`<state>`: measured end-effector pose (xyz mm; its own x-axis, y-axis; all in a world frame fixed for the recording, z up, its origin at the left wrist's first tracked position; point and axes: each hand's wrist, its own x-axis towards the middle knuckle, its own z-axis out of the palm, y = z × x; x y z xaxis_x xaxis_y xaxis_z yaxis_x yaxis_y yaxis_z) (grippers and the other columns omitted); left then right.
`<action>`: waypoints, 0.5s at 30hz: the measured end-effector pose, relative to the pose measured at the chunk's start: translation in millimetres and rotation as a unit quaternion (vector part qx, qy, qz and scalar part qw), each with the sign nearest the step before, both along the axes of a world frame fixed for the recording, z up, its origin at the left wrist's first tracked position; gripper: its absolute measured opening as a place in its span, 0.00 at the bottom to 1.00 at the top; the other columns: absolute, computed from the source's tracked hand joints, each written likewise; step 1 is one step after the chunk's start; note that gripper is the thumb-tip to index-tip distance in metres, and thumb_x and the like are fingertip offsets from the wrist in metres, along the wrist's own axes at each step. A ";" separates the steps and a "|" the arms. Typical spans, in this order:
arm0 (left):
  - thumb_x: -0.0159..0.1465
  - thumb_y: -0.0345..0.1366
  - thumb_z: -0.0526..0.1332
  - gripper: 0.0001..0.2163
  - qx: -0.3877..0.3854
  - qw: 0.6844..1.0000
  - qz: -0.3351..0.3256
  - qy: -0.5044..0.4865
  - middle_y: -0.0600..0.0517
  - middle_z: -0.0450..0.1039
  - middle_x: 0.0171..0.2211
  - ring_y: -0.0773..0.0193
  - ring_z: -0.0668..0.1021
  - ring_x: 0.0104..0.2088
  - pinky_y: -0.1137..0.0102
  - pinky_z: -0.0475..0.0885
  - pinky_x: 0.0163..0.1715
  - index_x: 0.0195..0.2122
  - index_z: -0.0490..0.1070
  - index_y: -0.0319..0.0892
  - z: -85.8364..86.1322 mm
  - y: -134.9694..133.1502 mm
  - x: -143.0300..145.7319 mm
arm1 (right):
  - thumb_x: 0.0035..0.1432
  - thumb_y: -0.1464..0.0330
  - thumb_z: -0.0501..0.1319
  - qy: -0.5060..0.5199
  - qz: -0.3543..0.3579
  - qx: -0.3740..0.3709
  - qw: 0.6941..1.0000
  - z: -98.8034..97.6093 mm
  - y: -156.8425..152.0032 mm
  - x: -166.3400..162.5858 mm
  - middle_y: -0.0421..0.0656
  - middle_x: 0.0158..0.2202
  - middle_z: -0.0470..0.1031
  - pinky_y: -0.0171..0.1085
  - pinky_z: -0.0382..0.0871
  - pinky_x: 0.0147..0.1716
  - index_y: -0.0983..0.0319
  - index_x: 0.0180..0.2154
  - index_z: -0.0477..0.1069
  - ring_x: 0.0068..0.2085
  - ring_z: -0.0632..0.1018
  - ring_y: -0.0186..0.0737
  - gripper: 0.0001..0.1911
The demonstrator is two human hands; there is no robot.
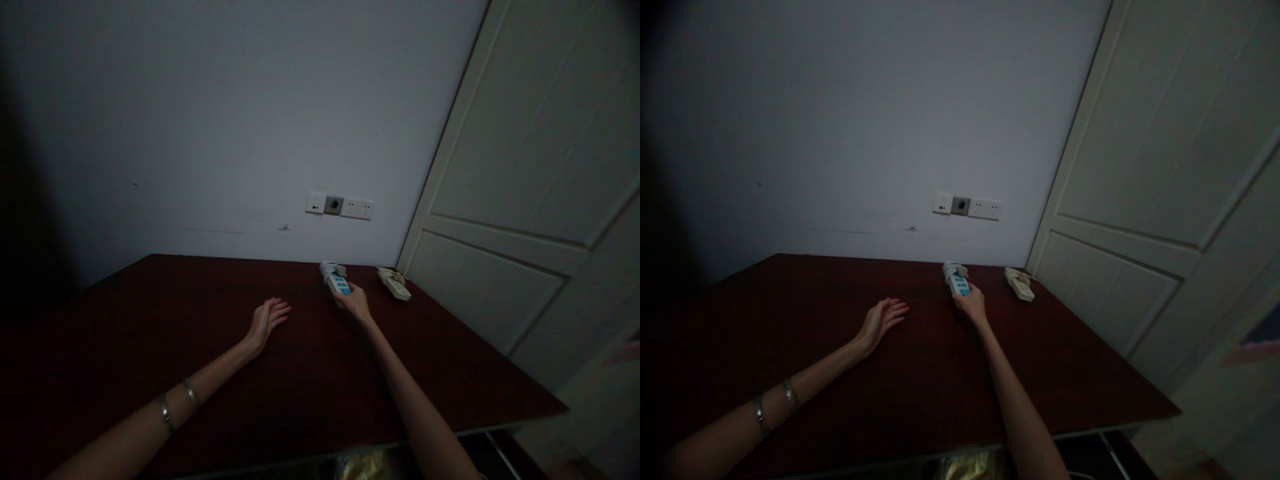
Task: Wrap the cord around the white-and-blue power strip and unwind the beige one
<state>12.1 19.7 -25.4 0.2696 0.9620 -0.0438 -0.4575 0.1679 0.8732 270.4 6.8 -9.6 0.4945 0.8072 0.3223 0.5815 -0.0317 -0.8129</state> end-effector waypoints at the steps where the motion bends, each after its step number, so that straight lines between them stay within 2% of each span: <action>1: 0.62 0.35 0.52 0.11 0.001 1.000 0.004 0.002 0.35 0.71 0.45 0.55 0.78 0.41 0.64 0.72 0.41 0.40 0.65 0.33 -0.3 0.8 -0.5 | 0.39 0.63 0.63 -0.012 -0.022 -0.003 1.000 1.6 0.8 17.3 0.54 0.43 0.74 0.46 0.67 0.44 0.69 0.47 0.69 0.45 0.75 0.53 0.31; 5: 0.63 0.35 0.50 0.11 0.005 1.000 0.002 0.014 0.35 0.73 0.42 0.56 0.79 0.39 0.66 0.73 0.38 0.39 0.66 0.32 -4.1 3.3 0.7 | 0.41 0.62 0.62 -0.046 -0.085 -0.023 0.995 5.0 2.5 78.3 0.59 0.41 0.74 0.48 0.67 0.42 0.72 0.43 0.71 0.43 0.76 0.57 0.27; 8: 0.62 0.34 0.51 0.11 0.012 1.000 -0.009 0.024 0.36 0.74 0.40 0.55 0.79 0.38 0.67 0.73 0.37 0.38 0.67 0.32 -7.4 2.5 3.0 | 0.43 0.62 0.62 -0.066 -0.108 -0.039 0.991 2.0 5.6 109.6 0.59 0.38 0.75 0.48 0.67 0.39 0.71 0.40 0.72 0.41 0.76 0.58 0.23; 15: 0.63 0.37 0.49 0.14 0.026 0.998 -0.036 0.047 0.36 0.75 0.38 0.54 0.79 0.36 0.66 0.72 0.35 0.38 0.68 0.32 -9.2 -1.4 2.8 | 0.43 0.62 0.63 -0.105 -0.136 -0.079 0.982 -12.4 25.2 142.2 0.55 0.35 0.75 0.48 0.66 0.40 0.69 0.35 0.72 0.42 0.75 0.57 0.18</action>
